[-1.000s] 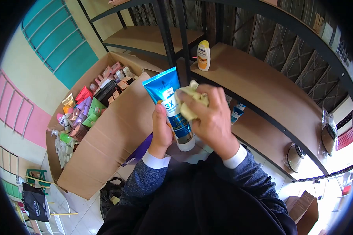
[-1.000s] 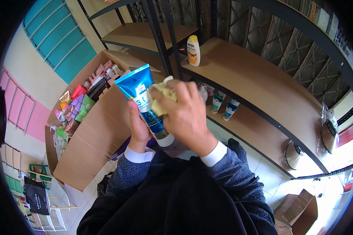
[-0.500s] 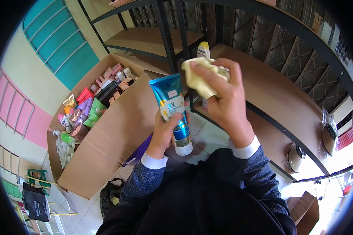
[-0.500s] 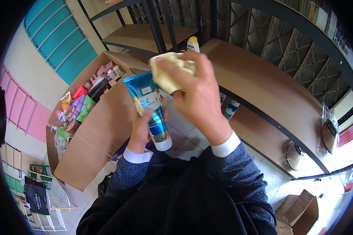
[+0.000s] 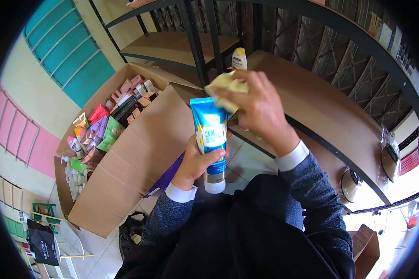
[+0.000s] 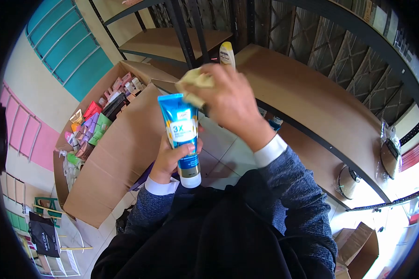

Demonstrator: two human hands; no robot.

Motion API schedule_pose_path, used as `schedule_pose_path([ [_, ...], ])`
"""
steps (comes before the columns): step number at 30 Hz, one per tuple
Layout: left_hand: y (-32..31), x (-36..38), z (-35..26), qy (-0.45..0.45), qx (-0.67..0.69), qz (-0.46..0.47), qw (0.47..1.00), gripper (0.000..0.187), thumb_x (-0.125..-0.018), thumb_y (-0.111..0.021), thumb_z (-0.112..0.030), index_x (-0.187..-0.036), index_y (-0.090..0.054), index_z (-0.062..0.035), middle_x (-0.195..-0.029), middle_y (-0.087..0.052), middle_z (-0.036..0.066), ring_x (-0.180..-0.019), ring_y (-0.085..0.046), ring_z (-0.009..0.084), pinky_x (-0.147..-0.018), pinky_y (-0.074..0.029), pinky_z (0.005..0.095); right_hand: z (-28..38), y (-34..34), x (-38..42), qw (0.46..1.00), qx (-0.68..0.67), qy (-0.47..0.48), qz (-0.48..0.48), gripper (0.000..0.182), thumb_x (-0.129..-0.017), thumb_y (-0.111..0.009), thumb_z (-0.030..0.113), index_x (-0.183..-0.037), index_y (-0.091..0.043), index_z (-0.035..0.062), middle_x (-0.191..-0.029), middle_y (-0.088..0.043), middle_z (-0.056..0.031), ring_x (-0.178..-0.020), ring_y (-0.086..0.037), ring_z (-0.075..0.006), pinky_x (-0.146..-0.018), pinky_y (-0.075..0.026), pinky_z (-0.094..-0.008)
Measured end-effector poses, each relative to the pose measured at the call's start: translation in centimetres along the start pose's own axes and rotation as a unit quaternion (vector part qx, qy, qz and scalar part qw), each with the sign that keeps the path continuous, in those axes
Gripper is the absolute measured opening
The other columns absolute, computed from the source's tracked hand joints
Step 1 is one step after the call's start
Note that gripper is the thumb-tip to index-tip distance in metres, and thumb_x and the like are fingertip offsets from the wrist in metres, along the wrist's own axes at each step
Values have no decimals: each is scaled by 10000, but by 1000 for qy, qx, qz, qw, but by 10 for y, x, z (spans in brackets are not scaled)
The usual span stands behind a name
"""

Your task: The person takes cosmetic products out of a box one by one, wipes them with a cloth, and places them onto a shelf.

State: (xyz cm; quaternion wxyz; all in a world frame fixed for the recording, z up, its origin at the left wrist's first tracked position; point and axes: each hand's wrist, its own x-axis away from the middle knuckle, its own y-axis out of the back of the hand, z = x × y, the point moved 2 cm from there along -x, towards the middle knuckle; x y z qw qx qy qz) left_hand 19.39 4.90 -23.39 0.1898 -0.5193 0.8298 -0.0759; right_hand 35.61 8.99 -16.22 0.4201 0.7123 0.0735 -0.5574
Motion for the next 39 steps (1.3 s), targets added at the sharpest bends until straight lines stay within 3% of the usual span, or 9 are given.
schedule_pose_path([
  [12, 1, -10, -5, -60, 85, -70, 992, 487, -777, -595, -142, -1210, -436, 15, -1090, -583, 143, -767, -614, 199, -667, -509, 300, -27, -7, 59, 975, -80, -201, 48, 415, -714, -619, 9, -1083, -654, 196, -1063, -541, -80, -984, -534, -255, -822, -472, -353],
  [14, 5, -19, -5, -79, 116, -75, 987, 508, -799, -589, -185, -1231, -418, 18, -1160, -561, 167, -761, -608, 169, -677, -514, 289, -5, -21, 80, 649, -597, -466, 71, 438, -824, -605, 80, -1252, -516, 117, -1182, -513, -74, -1113, -488, -194, -901, -434, -328],
  [19, 0, -33, 14, -96, 119, -153, 976, 452, -840, -607, -248, -1185, -458, 2, -1096, -587, 134, -753, -584, 105, -675, -497, 239, 42, -38, 107, 529, -722, -441, 66, 725, -710, -740, 24, -1332, -367, 12, -1260, -490, -93, -1137, -485, -175, -973, -374, -310],
  [26, 1, -37, 65, -115, -24, -344, 932, 490, -724, -729, -51, -1125, -449, -33, -949, -527, 30, -798, -546, 112, -685, -459, 252, 26, -41, 130, 886, -274, -374, 2, 467, -630, -799, 295, -994, -616, 67, -968, -582, -109, -879, -574, -302, -779, -458, -379],
  [28, 11, -40, 73, -136, -35, -340, 930, 480, -715, -721, -17, -1109, -449, -28, -960, -525, 41, -797, -542, 108, -689, -458, 253, 9, -36, 158, 844, -250, -467, 82, 397, -753, -675, 424, -895, -660, 53, -907, -580, -114, -819, -589, -279, -733, -468, -365],
  [30, 7, -38, 74, -169, -243, -256, 920, 462, -706, -726, -29, -1075, -448, -20, -928, -559, 58, -809, -552, 114, -704, -459, 259, -13, -21, 165, 629, -365, -654, 209, 458, -875, -516, 455, -829, -690, 34, -859, -630, -139, -781, -619, -218, -667, -480, -352],
  [32, 3, -38, 102, -105, -317, -188, 924, 511, -683, -749, -78, -1083, -436, -16, -925, -572, 73, -827, -562, 140, -717, -464, 286, -34, -24, 182, 765, -297, -496, 283, 466, -848, -561, 464, -898, -677, 15, -913, -649, -140, -815, -618, -186, -697, -478, -337],
  [34, -11, -40, 129, -94, -390, -97, 911, 652, -641, -737, -103, -1182, -389, 3, -986, -548, 196, -902, -569, 369, -768, -457, 404, -41, -19, 178, 750, -342, -469, 317, 483, -827, -590, 469, -957, -657, 9, -928, -649, -133, -837, -611, -179, -729, -471, -327],
  [39, -19, -49, 216, -153, -435, 37, 887, 839, -656, -709, -100, -1323, -226, 56, -1054, -438, 264, -992, -437, 428, -842, -367, 456, -70, -35, 237, 657, -396, -541, 345, 533, -759, -697, 401, -1114, -579, 20, -990, -639, -117, -936, -588, -197, -857, -432, -309],
])
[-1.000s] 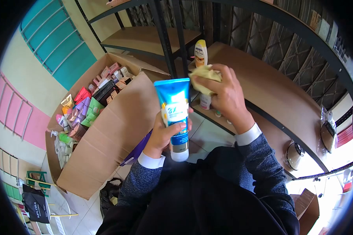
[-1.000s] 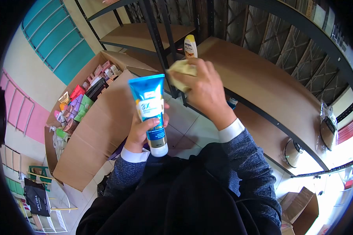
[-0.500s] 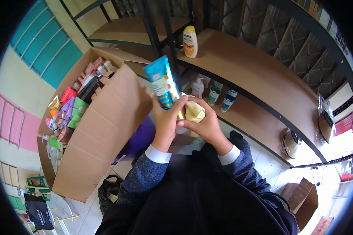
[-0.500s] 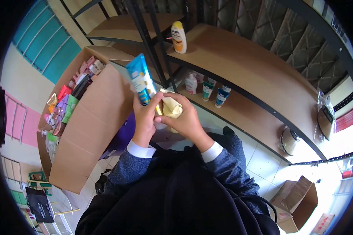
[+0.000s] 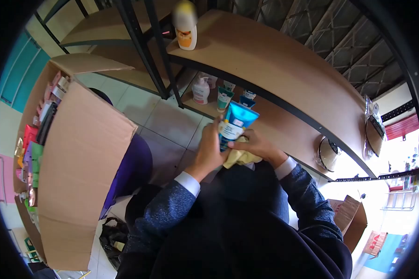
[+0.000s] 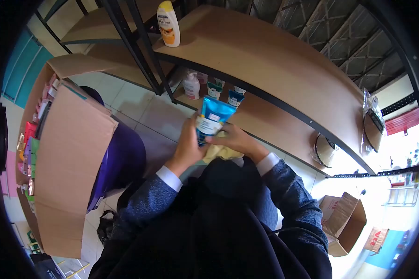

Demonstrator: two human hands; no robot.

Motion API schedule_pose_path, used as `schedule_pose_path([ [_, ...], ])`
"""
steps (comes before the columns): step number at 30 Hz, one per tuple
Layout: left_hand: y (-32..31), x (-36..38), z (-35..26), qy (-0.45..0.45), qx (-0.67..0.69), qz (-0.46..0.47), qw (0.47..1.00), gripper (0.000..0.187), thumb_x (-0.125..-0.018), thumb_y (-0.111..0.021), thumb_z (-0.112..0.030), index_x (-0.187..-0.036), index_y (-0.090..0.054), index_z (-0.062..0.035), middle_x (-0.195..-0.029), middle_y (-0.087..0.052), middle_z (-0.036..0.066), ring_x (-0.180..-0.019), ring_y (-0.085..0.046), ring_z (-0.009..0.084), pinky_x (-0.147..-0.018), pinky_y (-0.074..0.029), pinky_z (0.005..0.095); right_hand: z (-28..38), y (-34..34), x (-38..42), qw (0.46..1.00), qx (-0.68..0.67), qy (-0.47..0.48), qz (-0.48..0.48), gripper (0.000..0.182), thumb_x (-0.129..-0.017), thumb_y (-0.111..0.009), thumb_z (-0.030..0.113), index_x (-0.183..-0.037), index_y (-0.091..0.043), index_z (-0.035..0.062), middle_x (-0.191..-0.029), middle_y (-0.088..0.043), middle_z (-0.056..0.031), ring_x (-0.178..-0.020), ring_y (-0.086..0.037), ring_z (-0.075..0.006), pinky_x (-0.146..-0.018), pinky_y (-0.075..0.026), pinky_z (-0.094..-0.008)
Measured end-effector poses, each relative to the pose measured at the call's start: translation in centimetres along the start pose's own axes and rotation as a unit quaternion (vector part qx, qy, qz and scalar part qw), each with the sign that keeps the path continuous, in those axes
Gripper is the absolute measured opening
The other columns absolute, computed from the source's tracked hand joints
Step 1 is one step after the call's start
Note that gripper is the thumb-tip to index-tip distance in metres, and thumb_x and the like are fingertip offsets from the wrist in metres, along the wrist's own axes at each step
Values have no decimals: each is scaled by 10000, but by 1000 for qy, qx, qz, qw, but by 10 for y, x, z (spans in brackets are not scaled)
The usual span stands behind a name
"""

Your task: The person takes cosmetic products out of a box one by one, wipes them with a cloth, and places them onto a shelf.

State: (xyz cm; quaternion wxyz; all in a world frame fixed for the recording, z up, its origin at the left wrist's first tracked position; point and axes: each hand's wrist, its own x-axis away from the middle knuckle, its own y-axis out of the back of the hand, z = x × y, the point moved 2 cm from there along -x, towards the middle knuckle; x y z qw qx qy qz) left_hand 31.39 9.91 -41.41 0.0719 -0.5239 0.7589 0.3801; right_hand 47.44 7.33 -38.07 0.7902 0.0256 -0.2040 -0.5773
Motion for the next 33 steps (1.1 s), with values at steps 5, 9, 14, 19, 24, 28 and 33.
schedule_pose_path([
  [5, -67, 34, 27, 11, -1, 96, 995, 811, -688, -669, -79, -1359, -221, 4, -1231, -369, 266, -1128, -391, 420, -952, -337, 456, -111, 34, 4, 990, 89, -66, -85, 493, -749, -728, 311, -1082, -574, -19, -998, -635, -119, -914, -594, -189, -825, -455, -316],
  [9, -77, 66, 52, 61, 7, 134, 989, 692, -710, -652, -89, -1322, -332, -45, -1332, -313, 232, -1173, -393, 401, -967, -352, 440, -209, 103, 9, 953, -18, -103, -285, 409, -760, -721, 257, -1043, -584, -4, -953, -638, -89, -800, -607, -185, -738, -488, -299],
  [14, -67, 119, 83, 197, 14, 125, 972, 558, -757, -617, -87, -1273, -406, -68, -1336, -297, 212, -1069, -481, 374, -888, -428, 434, -292, 216, -94, 880, 319, -93, -340, 317, -786, -668, 318, -946, -610, 50, -817, -621, -70, -640, -600, -173, -534, -487, -323],
  [19, -56, 160, 102, 238, 3, 69, 969, 585, -754, -620, -49, -1292, -390, -72, -1343, -266, 187, -984, -509, 304, -852, -445, 395, -391, 282, -211, 884, 236, -53, -400, 335, -782, -642, 378, -909, -619, 69, -744, -600, -62, -560, -561, -163, -520, -467, -332],
  [24, -50, 181, 110, 281, -11, 34, 959, 623, -748, -617, -7, -1313, -365, -74, -1350, -241, 167, -892, -506, 233, -817, -452, 341, -384, 287, -258, 876, 245, -69, -409, 358, -805, -596, 397, -940, -611, 66, -772, -599, -75, -606, -557, -179, -564, -461, -340],
  [28, -51, 190, 110, 297, -13, 11, 955, 617, -746, -620, -9, -1306, -368, -67, -1349, -247, 169, -876, -510, 232, -814, -452, 340, -372, 287, -269, 872, 259, -70, -409, 379, -828, -556, 404, -979, -601, 59, -816, -602, -90, -667, -560, -197, -610, -459, -346],
  [33, -54, 199, 113, 301, 0, 2, 954, 600, -750, -620, -18, -1298, -380, -64, -1344, -260, 173, -874, -513, 230, -810, -454, 347, -365, 282, -268, 870, 267, -65, -410, 409, -857, -505, 414, -1026, -589, 51, -870, -605, -108, -744, -564, -219, -667, -456, -353],
])
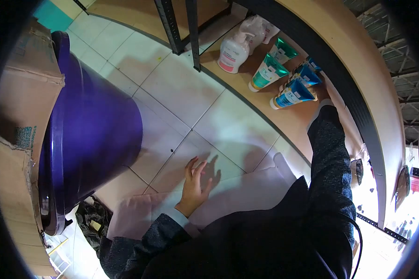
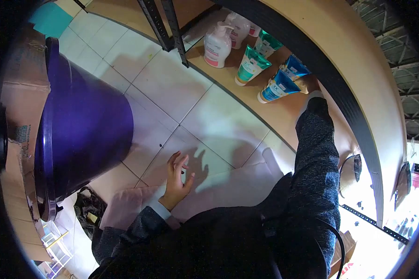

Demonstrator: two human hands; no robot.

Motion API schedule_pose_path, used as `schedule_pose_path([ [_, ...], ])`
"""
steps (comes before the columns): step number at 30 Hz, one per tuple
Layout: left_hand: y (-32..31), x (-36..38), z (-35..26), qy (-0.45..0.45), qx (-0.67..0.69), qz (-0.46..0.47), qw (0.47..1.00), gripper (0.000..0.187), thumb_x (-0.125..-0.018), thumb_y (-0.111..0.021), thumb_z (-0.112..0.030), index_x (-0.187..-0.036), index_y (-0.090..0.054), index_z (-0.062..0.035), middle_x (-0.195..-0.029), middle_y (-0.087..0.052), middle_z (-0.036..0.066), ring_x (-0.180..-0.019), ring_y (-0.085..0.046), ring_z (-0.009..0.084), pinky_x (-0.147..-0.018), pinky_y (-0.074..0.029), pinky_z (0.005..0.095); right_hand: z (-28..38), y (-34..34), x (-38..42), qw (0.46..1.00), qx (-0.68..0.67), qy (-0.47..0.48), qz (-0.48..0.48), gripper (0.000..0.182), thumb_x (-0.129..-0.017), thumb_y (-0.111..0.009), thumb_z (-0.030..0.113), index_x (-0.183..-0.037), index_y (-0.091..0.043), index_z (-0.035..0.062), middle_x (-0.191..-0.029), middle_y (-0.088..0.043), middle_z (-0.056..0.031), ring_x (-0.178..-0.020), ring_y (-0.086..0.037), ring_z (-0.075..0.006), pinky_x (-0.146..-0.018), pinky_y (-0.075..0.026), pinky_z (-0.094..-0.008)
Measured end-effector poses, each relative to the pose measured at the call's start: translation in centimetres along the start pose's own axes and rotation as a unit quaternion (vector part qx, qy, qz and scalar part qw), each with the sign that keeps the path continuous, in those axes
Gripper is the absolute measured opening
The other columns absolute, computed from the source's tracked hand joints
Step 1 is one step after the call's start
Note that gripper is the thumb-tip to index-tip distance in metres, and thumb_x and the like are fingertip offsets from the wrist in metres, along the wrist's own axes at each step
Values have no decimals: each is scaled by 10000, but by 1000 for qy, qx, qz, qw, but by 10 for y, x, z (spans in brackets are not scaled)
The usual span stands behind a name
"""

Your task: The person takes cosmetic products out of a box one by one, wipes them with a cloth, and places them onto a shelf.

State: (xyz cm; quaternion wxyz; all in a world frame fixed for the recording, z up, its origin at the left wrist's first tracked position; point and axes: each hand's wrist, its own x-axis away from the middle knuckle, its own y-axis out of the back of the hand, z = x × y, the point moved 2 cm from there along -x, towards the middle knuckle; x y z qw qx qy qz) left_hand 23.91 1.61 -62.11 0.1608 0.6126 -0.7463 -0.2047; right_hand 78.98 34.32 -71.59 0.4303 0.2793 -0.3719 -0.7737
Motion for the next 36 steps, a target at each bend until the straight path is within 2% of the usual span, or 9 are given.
schedule_pose_path([
  [14, 75, -21, -71, -56, 24, -40, 997, 568, -763, -595, -6, -1291, -392, -62, -1314, -320, 180, -845, -549, 222, -771, -466, 323, -23, 108, 145, 991, 121, 5, 58, 505, -938, -363, 440, -1160, -554, 28, -1022, -614, -160, -959, -577, -282, -829, -448, -373],
  [15, 90, -23, -90, -60, 12, -62, 996, 568, -763, -595, -6, -1291, -392, -62, -1314, -320, 180, -845, -549, 222, -771, -466, 323, -28, 117, 169, 990, 92, 0, 104, 512, -944, -353, 441, -1170, -551, 27, -1033, -615, -164, -975, -578, -287, -840, -448, -374],
  [16, 108, -25, -115, -100, 13, -79, 992, 528, -757, -605, -1, -1253, -427, -45, -1277, -375, 173, -858, -558, 213, -744, -465, 309, 21, 131, 206, 938, -194, -104, 267, 517, -924, -393, 472, -1159, -556, 41, -1035, -616, -136, -953, -588, -236, -819, -465, -341],
  [17, 129, -23, -137, -137, 10, -99, 986, 489, -751, -614, 4, -1215, -463, -28, -1239, -429, 167, -872, -568, 203, -718, -463, 295, 85, 151, 248, 793, -400, -280, 364, 526, -905, -432, 504, -1148, -561, 55, -1037, -616, -109, -931, -598, -185, -799, -482, -307],
  [20, 207, -10, -208, -311, -133, -156, 928, 378, -740, -635, 6, -1104, -534, -8, -1164, -491, 165, -841, -580, 215, -685, -486, 287, 124, 141, 291, 874, -363, -205, 250, 430, -874, -567, 397, -1088, -534, 25, -950, -597, -72, -823, -608, -196, -708, -520, -313],
  [22, 258, 6, -247, -432, -164, -238, 854, 323, -716, -627, -11, -1038, -608, -38, -1039, -584, 148, -715, -611, 225, -602, -484, 311, 222, 169, 305, 844, -344, -164, 379, 373, -819, -664, 248, -1091, -538, 27, -1068, -558, -111, -917, -576, -211, -832, -469, -321],
  [24, 306, 31, -283, -484, -216, -270, 804, 315, -701, -638, -6, -1014, -620, -41, -1018, -596, 143, -694, -613, 226, -564, -470, 316, 243, 160, 294, 926, -223, 37, 301, 327, -806, -663, 169, -1078, -550, 27, -1039, -568, -102, -940, -557, -192, -834, -448, -300],
  [29, 441, 63, -355, -287, -542, -451, 649, 181, -742, -574, -1, -918, -582, -44, -824, -588, 116, -742, -596, 271, -655, -472, 353, 380, 224, 298, 867, -367, 130, 310, 305, -806, -649, 132, -1072, -549, 20, -1029, -570, -94, -945, -548, -178, -837, -435, -293],
  [36, 610, -15, -215, -26, -462, -273, 843, 183, -811, -560, -170, -862, -643, -15, -767, -635, 154, -691, -603, 309, -656, -471, 389, 454, 290, 341, 811, -503, 139, 264, 414, -789, -688, 210, -1121, -525, 23, -1028, -564, -97, -947, -555, -198, -869, -434, -297],
])
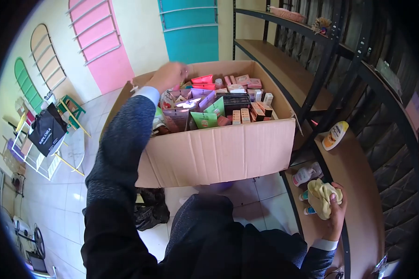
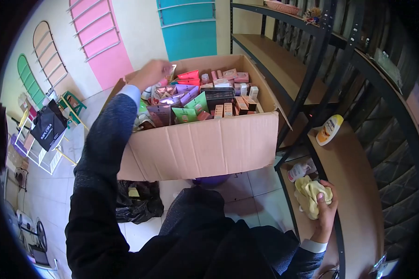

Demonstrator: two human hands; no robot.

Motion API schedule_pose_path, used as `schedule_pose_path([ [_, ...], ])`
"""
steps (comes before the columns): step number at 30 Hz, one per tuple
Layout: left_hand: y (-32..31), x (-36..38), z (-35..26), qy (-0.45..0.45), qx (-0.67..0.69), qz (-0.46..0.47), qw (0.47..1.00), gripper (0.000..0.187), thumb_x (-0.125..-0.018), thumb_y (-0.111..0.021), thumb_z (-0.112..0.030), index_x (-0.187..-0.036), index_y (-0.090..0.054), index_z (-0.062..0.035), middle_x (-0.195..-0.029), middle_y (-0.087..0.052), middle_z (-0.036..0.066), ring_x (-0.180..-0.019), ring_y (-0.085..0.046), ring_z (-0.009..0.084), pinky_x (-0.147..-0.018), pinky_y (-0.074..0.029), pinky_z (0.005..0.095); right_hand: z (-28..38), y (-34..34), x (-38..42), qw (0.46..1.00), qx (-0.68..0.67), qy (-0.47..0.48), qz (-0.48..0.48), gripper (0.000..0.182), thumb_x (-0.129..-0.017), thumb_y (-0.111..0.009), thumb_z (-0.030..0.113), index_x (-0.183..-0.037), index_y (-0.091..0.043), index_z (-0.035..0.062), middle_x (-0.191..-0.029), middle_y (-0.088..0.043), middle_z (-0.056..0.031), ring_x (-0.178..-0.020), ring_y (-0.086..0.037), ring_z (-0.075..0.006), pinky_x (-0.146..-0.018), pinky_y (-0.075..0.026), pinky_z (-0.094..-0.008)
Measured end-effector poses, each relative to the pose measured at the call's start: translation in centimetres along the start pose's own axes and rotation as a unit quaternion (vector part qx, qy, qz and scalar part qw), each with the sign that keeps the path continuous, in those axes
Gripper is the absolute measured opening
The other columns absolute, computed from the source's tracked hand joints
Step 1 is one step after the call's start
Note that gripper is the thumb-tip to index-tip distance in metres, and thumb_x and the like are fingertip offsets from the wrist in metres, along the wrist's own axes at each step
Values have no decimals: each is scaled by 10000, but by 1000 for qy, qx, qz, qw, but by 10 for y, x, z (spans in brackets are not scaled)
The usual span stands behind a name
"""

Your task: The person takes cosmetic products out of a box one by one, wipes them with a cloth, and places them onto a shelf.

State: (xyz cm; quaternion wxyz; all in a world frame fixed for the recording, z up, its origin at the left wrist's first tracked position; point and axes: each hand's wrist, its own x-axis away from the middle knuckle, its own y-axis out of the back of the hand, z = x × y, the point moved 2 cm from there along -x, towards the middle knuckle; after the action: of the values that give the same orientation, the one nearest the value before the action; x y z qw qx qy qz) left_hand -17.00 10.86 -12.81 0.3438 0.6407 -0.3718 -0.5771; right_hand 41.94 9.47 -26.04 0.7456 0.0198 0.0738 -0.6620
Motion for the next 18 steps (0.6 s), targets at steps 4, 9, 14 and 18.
schedule_pose_path([
  [4, -36, -7, 17, 39, 61, 121, 990, 207, -813, -576, -187, -901, -650, -16, -775, -650, 149, -675, -619, 239, -654, -481, 356, 11, -6, 17, 1000, -10, 23, 11, 451, -767, -714, 244, -1113, -526, 23, -1022, -568, -91, -933, -562, -185, -853, -444, -287],
  [9, -22, -7, -16, 118, -24, 229, 966, 168, -757, -566, -159, -797, -664, -29, -737, -643, 157, -665, -615, 254, -632, -479, 361, 22, -4, 28, 1000, -13, 22, 12, 431, -781, -692, 241, -1105, -521, 12, -1002, -575, -88, -914, -570, -175, -838, -456, -278],
  [14, -16, 2, -9, 34, -175, 173, 969, 180, -737, -531, -60, -846, -648, 23, -892, -611, 278, -859, -623, 348, -773, -479, 405, 36, -13, 30, 998, -18, 44, 29, 452, -786, -688, 271, -1107, -510, 7, -993, -574, -89, -921, -570, -169, -843, -462, -274],
  [18, 7, -2, 30, 11, -62, -24, 998, 166, -780, -472, 2, -902, -581, 30, -902, -591, 270, -875, -581, 407, -774, -462, 432, 40, -22, 25, 997, -24, 44, 63, 420, -819, -650, 255, -1119, -499, 2, -1021, -570, -101, -952, -570, -185, -862, -463, -292],
])
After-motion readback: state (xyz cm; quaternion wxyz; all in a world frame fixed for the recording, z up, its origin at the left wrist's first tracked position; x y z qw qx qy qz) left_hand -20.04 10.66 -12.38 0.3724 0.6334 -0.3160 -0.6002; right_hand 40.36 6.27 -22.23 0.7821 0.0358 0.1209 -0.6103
